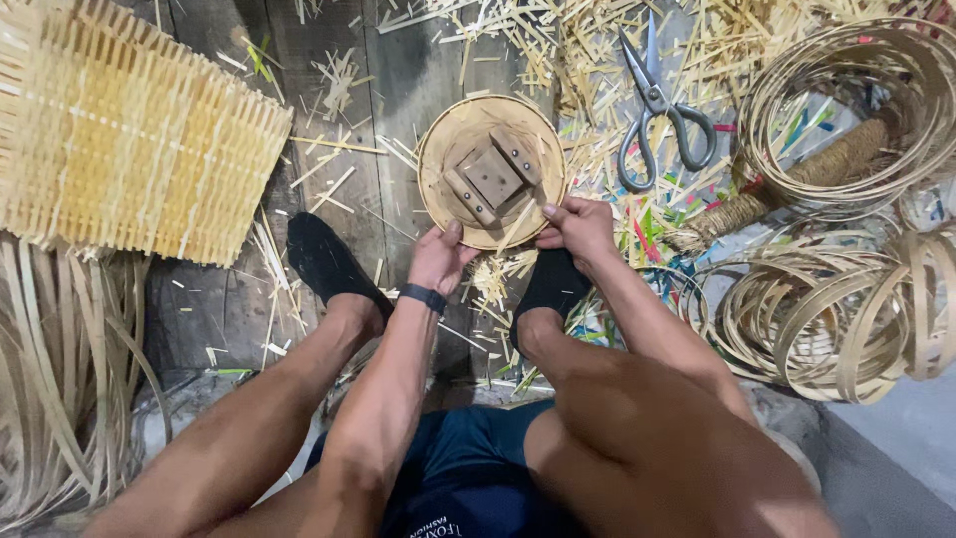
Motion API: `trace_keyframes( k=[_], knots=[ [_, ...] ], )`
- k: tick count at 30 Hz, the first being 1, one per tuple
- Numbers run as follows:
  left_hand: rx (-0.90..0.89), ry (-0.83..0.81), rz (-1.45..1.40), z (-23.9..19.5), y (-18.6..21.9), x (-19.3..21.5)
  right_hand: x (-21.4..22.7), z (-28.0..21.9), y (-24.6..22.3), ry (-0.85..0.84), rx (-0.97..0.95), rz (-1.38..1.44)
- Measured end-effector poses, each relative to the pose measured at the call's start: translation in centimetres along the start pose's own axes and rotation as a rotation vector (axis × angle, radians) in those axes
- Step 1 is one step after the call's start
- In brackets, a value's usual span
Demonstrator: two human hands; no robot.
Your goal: The person sits on the floor and repeatedly trims the edges of rectangular bamboo weave mats using shears and a circular wooden template. They place the template on the mat, cut around it, then remove the template and set the trimmed mat aside.
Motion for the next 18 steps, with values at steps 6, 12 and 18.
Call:
trace_keyframes(
  k=[6,12,18],
  knots=[
    [0.003,0.144,0.025,1.7,-1.7,0.1,-0.6,0.2,0.8,0.072,0.059,-0.039],
    [-0.205,0.22,0.655,-3.3,6.4,-2.6,-0.4,-1.2,-3.0,0.095,0.334,-0.344],
    [-1.123,0.004,1.29,-10.5,13.8,-10.6,-4.2,-4.9,-6.9,-0.207,0.427,-0.236]
  ],
)
Point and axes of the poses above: each hand's wrist, its own z-axis towards the middle knuckle, its own x-axis out of the back of the hand, y = z × x, the point moved 1 cm from there along z, towards the middle knuckle, and after that the axes turned 7 degrees about z, right-handed, at the moved point
